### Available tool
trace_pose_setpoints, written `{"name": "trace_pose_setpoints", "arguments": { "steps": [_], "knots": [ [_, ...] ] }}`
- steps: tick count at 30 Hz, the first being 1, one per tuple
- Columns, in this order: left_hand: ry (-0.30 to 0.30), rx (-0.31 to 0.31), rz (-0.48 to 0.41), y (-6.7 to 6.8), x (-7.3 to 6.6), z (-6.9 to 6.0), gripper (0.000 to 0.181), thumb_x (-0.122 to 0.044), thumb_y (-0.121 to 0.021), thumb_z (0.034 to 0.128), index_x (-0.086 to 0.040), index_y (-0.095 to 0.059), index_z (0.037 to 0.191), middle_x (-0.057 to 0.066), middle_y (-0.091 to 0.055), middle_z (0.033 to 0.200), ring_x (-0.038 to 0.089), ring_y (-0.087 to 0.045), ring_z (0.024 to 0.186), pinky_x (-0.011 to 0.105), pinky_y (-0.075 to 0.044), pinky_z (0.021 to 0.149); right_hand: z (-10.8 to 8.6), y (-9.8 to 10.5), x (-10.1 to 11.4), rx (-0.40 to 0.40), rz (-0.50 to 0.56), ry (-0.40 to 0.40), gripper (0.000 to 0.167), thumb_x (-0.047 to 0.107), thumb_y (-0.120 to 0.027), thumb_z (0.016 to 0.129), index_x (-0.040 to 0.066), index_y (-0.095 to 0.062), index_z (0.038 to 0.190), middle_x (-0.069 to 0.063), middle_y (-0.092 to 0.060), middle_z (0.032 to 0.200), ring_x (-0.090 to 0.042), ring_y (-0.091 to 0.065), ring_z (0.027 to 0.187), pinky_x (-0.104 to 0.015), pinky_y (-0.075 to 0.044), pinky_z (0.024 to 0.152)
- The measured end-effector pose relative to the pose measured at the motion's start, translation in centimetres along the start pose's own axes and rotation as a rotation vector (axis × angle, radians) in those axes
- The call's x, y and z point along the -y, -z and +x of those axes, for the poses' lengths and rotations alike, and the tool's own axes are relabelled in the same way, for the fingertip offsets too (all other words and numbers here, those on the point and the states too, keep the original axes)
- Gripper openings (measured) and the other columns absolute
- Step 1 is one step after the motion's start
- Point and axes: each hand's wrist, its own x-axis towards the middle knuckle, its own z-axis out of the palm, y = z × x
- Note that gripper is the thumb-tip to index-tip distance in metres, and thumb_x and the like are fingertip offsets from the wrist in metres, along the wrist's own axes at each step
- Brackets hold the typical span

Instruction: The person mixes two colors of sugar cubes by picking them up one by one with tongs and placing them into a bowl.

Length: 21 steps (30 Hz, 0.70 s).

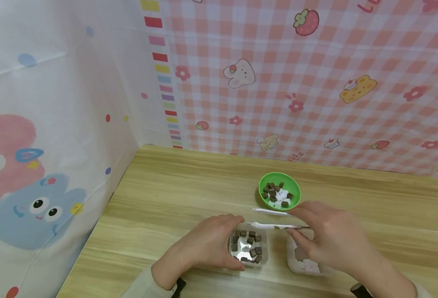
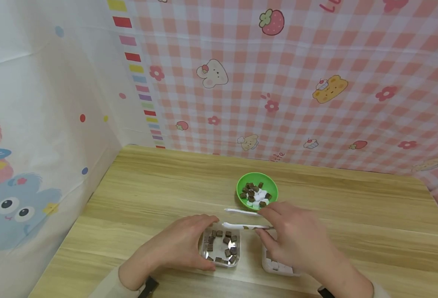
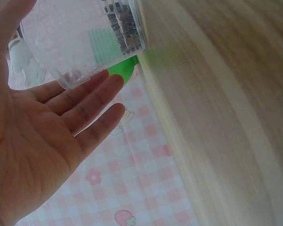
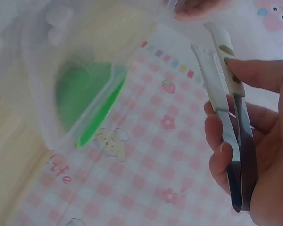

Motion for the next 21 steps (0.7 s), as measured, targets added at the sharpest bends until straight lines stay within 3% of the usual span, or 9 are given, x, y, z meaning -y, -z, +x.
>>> {"name": "trace_pose_setpoints", "arguments": {
  "steps": [3,6,13,17,21],
  "knots": [
    [0.001,0.004,0.005,0.0,0.0,0.0,0.103,-0.056,-0.095,0.066,-0.01,-0.054,0.148,0.002,-0.067,0.134,0.018,-0.063,0.12,0.04,-0.05,0.107,0.5,0.1,0.4,0.046,-0.01,0.068,0.027,0.034,-0.076,0.086,0.013,-0.078,0.103,0.004,-0.074,0.096,-0.015,-0.073,0.08,-0.034,-0.055,0.054],
    [-0.007,0.001,0.0,0.0,0.0,0.0,0.101,-0.056,-0.095,0.065,-0.011,-0.055,0.145,-0.002,-0.068,0.125,0.013,-0.064,0.112,0.037,-0.052,0.102,1.1,0.0,1.0,0.095,-0.024,0.117,0.032,0.023,-0.086,0.068,0.014,-0.076,0.097,0.008,-0.07,0.09,-0.009,-0.066,0.073,-0.027,-0.049,0.05],
    [-0.023,-0.011,-0.012,0.0,0.1,0.0,0.098,-0.054,-0.096,0.0651,-0.01,-0.056,0.143,-0.002,-0.068,0.125,0.012,-0.063,0.111,0.035,-0.053,0.1,2.4,-0.5,2.7,0.322,-0.033,0.136,0.027,0.019,-0.086,0.071,0.019,-0.059,0.076,0.011,-0.048,0.073,-0.007,-0.041,0.06,-0.025,-0.034,0.046],
    [-0.031,-0.016,-0.018,-0.1,0.2,0.0,0.096,-0.053,-0.096,0.0659,-0.01,-0.057,0.142,-0.002,-0.068,0.124,0.012,-0.063,0.11,0.035,-0.054,0.098,3.4,-0.7,3.5,0.464,-0.071,0.152,0.026,0.013,-0.083,0.069,0.018,-0.058,0.072,0.009,-0.045,0.07,-0.009,-0.042,0.059,-0.027,-0.037,0.048],
    [-0.032,-0.016,-0.01,-0.1,0.2,0.1,0.096,-0.052,-0.096,0.0664,-0.008,-0.056,0.142,0.0,-0.068,0.126,0.013,-0.064,0.112,0.035,-0.053,0.1,4.4,-1.0,4.2,0.552,-0.114,0.178,0.023,0.01,-0.081,0.062,0.016,-0.061,0.07,0.007,-0.048,0.069,-0.013,-0.048,0.06,-0.029,-0.041,0.049]
  ]
}}
